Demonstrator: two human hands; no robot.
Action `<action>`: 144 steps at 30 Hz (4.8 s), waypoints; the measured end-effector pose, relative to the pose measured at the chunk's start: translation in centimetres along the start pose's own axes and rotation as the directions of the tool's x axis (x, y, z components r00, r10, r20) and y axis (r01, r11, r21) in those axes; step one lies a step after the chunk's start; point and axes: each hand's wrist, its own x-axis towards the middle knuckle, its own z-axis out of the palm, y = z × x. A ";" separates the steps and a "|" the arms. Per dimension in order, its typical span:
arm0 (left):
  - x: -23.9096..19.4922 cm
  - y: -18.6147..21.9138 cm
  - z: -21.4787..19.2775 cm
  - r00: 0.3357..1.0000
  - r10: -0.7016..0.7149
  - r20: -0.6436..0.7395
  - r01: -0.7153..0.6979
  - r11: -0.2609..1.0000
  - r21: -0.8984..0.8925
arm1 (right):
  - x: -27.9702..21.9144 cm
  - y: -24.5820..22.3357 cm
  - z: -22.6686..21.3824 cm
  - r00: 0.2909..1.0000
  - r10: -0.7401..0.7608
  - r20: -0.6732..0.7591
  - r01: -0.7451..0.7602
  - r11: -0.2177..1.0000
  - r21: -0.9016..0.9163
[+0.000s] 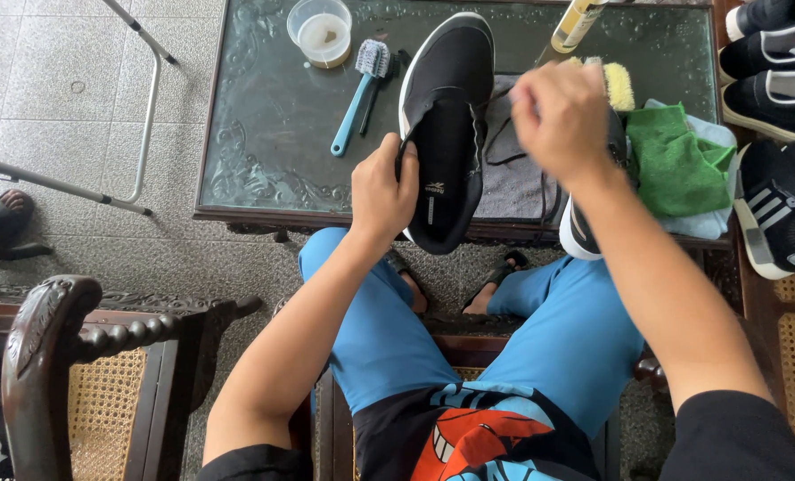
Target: The person removes the laces from a pair of black sneakers, placing them into a small bowl. They then use a brush to scrub the interior lining of the shoes. The person repeats the process of removing laces and scrubbing the interior for the second shoe.
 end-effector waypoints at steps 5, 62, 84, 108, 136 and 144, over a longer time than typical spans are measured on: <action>-0.3 0.5 -0.2 0.998 -0.030 -0.046 0.028 0.999 -0.044 | -3.2 10.7 1.3 0.957 0.218 -0.191 -0.255 0.946 -0.199; -0.4 -0.7 2.3 0.975 -0.021 0.220 0.046 0.993 -0.112 | -4.5 4.5 -1.0 0.530 0.766 0.363 -0.327 -0.211 0.921; -0.9 -5.9 5.1 0.926 -0.232 0.298 0.184 0.966 0.181 | -3.4 -2.7 5.8 0.392 0.640 0.661 -0.540 -0.422 0.729; 1.5 -12.4 -1.0 0.816 -0.523 0.247 0.393 0.815 0.427 | -7.2 -0.2 4.1 0.323 0.632 0.705 -0.784 0.596 -0.174; 5.9 2.8 11.5 0.847 0.202 0.492 -0.003 0.927 -0.376 | 6.7 2.4 -10.0 0.757 0.373 0.536 -0.590 0.040 0.806; 6.1 7.9 3.0 0.895 -0.212 0.393 0.416 0.075 -0.906 | 3.8 3.1 -10.5 0.774 0.600 0.202 -0.527 0.432 0.732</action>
